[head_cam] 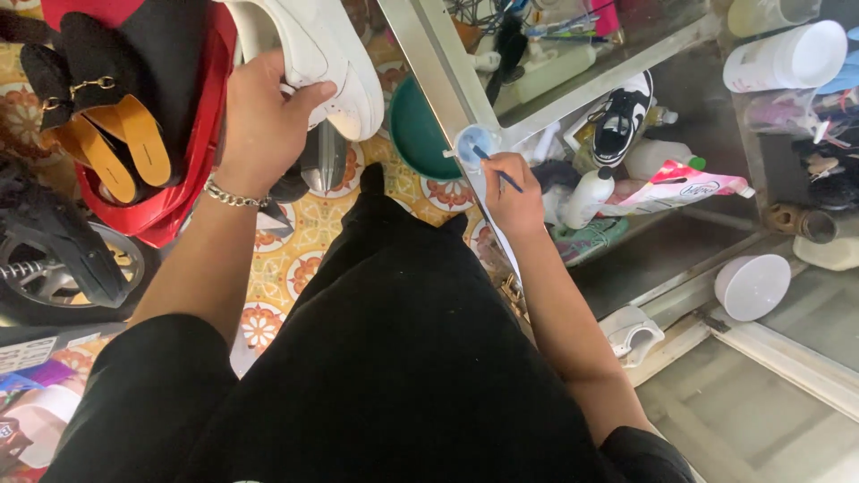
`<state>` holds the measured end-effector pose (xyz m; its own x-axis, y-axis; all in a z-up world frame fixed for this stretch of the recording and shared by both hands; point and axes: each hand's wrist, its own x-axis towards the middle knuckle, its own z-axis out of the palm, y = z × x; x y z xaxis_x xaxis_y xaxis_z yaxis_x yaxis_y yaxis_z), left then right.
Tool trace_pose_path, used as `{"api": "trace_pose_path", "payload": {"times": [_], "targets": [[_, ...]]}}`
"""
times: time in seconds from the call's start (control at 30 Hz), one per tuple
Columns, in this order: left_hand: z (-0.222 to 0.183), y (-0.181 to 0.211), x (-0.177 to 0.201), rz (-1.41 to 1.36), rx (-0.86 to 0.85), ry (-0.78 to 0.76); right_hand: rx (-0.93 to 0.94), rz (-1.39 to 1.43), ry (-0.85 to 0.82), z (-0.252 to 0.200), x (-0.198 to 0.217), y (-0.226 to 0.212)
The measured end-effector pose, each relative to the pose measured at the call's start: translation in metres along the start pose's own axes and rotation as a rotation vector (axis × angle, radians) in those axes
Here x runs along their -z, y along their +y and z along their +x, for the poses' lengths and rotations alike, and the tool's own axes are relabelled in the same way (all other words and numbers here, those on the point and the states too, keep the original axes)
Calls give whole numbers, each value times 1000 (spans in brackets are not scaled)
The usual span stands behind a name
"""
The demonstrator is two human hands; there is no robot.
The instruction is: Applying white paint or adhesive to the edges of a white sneaker using a small brush at a repair bench.
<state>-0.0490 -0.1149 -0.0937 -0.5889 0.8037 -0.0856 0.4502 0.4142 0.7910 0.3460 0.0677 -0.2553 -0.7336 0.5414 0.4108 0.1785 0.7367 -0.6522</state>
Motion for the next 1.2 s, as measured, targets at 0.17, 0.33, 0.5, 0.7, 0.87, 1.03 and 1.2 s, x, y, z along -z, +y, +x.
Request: {"api": "trace_pose_path", "payload": {"times": [0.17, 0.33, 0.5, 0.7, 0.87, 1.03, 1.2], "targets": [[-4, -22, -3, 70, 10, 31, -174, -92, 63, 3, 19, -3], [3, -29, -17, 276, -79, 106, -599, 48, 291, 15, 51, -19], [24, 22, -17, -11, -34, 43, -693, 336, 665, 25, 111, -50], [43, 68, -42, -187, -42, -118, -595, 864, 793, 9, 156, -69], [42, 121, -51, -237, -147, -198, -322, 961, 660, 2, 167, -90], [37, 152, -53, -198, -197, -248, -189, 940, 591, 5, 172, -101], [25, 175, -50, -260, -265, -301, -187, 867, 656, -14, 181, -84]]}}
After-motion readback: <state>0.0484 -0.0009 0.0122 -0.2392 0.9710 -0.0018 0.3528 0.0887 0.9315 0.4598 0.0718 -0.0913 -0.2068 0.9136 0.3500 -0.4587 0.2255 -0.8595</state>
